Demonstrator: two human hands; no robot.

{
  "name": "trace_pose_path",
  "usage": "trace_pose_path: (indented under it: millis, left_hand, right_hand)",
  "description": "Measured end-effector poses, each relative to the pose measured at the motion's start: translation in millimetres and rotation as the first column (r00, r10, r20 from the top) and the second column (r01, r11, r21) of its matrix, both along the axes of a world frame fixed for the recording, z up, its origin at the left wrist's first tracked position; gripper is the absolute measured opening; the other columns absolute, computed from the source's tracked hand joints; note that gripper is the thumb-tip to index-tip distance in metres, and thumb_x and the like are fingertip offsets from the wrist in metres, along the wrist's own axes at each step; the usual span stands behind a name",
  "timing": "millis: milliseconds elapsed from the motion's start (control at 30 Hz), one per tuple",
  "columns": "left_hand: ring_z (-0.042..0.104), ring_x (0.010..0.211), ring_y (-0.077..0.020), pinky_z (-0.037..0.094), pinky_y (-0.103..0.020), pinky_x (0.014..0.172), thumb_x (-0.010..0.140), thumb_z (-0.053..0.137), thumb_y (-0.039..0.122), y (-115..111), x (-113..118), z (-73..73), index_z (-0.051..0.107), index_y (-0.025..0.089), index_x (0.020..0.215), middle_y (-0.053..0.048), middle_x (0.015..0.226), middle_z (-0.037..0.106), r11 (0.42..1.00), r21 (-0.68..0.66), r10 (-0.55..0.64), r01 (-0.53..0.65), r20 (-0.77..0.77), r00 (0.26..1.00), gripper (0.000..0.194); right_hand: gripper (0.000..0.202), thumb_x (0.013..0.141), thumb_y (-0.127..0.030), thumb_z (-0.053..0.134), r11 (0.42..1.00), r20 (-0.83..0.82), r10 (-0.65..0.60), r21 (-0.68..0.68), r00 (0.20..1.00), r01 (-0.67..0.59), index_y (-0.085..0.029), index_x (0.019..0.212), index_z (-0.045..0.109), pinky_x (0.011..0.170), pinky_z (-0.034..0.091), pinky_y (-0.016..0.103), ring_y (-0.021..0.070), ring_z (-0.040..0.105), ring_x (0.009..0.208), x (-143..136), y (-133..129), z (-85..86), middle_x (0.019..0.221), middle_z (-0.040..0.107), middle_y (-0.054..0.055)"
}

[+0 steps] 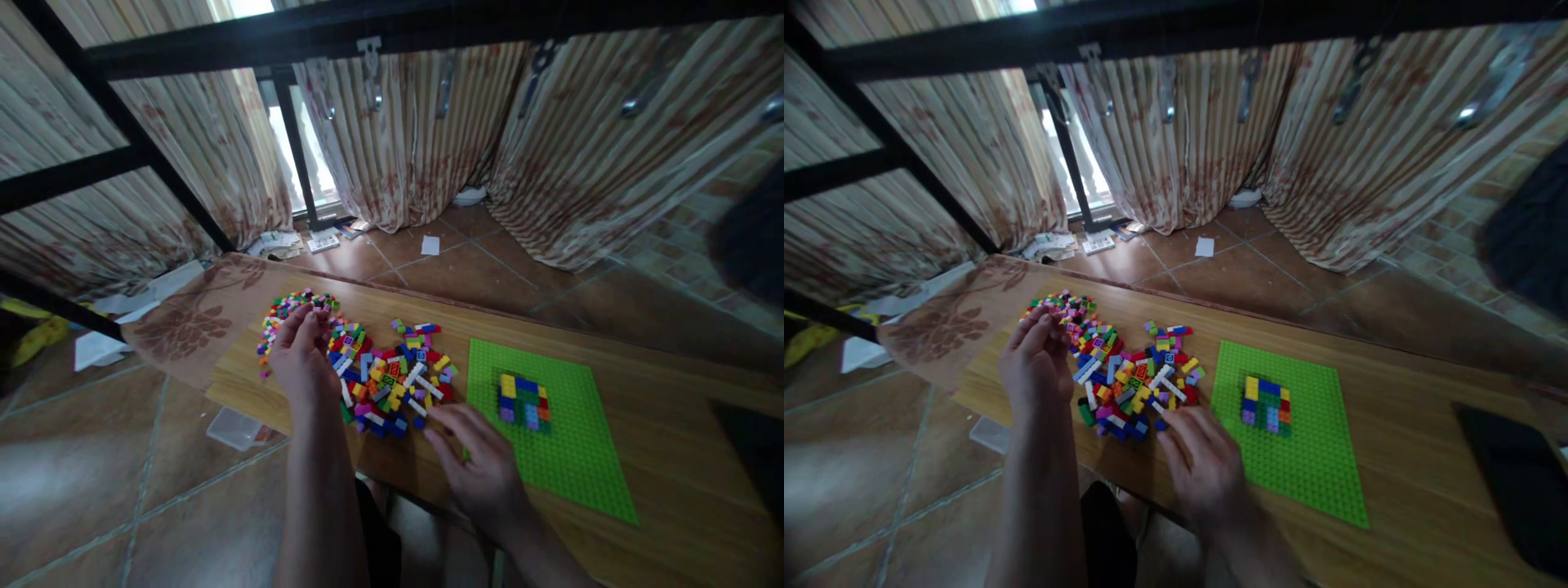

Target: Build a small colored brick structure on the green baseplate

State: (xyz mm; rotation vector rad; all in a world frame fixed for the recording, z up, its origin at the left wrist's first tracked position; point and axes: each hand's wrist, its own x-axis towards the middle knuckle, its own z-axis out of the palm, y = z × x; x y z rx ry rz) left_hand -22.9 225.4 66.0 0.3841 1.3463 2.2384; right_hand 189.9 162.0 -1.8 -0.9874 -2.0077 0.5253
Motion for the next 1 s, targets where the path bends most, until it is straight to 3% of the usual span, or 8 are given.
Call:
trace_pose_path:
  millis: [133,267,433,633,767,1000]
  left_hand:
    - [0.054,0.055,-0.0047,0.041,-0.015,0.051,0.061,0.070,0.018,-2.7,-2.9,3.2,0.066,0.015,0.078,0.001,0.068,0.064,0.997,0.045,0.064,-0.068,0.085,0.994,0.018]
    - [0.053,0.053,-0.0038,0.040,-0.014,0.049,0.059,0.070,0.016,-3.7,-5.1,2.5,0.066,0.015,0.076,0.002,0.067,0.064,0.995,0.063,0.065,-0.073,0.118,0.991,0.017]
    - [0.053,0.054,-0.0039,0.042,-0.015,0.051,0.061,0.069,0.016,-3.6,-5.2,1.1,0.066,0.014,0.078,0.002,0.068,0.064,0.998,0.050,0.029,-0.035,0.124,0.992,0.017]
    - [0.052,0.053,-0.0032,0.041,-0.014,0.051,0.059,0.071,0.016,-4.2,-3.4,1.9,0.067,0.014,0.079,0.002,0.068,0.064,0.999,0.041,-0.002,-0.004,0.140,0.990,0.021]
    - [0.053,0.055,-0.0035,0.040,-0.014,0.052,0.057,0.072,0.016,-4.2,-2.9,1.1,0.067,0.014,0.079,0.002,0.067,0.064,0.997,0.067,-0.040,0.031,0.147,0.988,0.022]
    - [0.053,0.054,-0.0042,0.038,-0.015,0.051,0.056,0.072,0.017,-2.5,-1.6,0.9,0.068,0.014,0.079,0.002,0.065,0.063,0.998,0.051,-0.054,0.047,0.156,0.986,0.023]
  right_hand:
    - [0.023,0.091,-0.014,0.049,0.953,0.081,0.301,-0.067,0.950,-0.296,-0.019,0.109,0.062,0.071,0.052,0.033,0.0194,0.061,0.083,-27.2,-28.7,-2.6,0.095,0.067,0.007]
    - [0.029,0.087,-0.009,0.049,0.917,0.119,0.392,-0.130,0.912,-0.378,-0.018,0.112,0.061,0.075,0.051,0.037,0.0219,0.060,0.089,-43.4,-32.2,-6.0,0.100,0.067,0.009]
    - [0.032,0.087,-0.006,0.046,0.952,0.099,0.293,-0.117,0.951,-0.282,-0.015,0.115,0.059,0.084,0.051,0.039,0.0225,0.057,0.098,-41.2,-18.6,-9.9,0.107,0.065,0.010]
    - [0.024,0.091,-0.011,0.049,0.998,0.032,0.061,0.001,0.998,-0.061,-0.018,0.110,0.062,0.084,0.051,0.035,0.0194,0.058,0.095,-37.6,-5.8,-12.6,0.099,0.065,0.008]
    - [0.031,0.088,-0.009,0.050,0.999,0.158,-0.027,0.047,0.987,0.020,-0.017,0.116,0.061,0.092,0.047,0.042,0.0250,0.054,0.108,-37.4,3.3,-9.2,0.111,0.062,0.011]
    - [0.043,0.082,-0.010,0.053,0.999,0.362,-0.047,0.006,0.931,0.048,-0.019,0.124,0.058,0.097,0.041,0.049,0.0299,0.046,0.118,-45.1,6.5,-6.5,0.126,0.058,0.009]
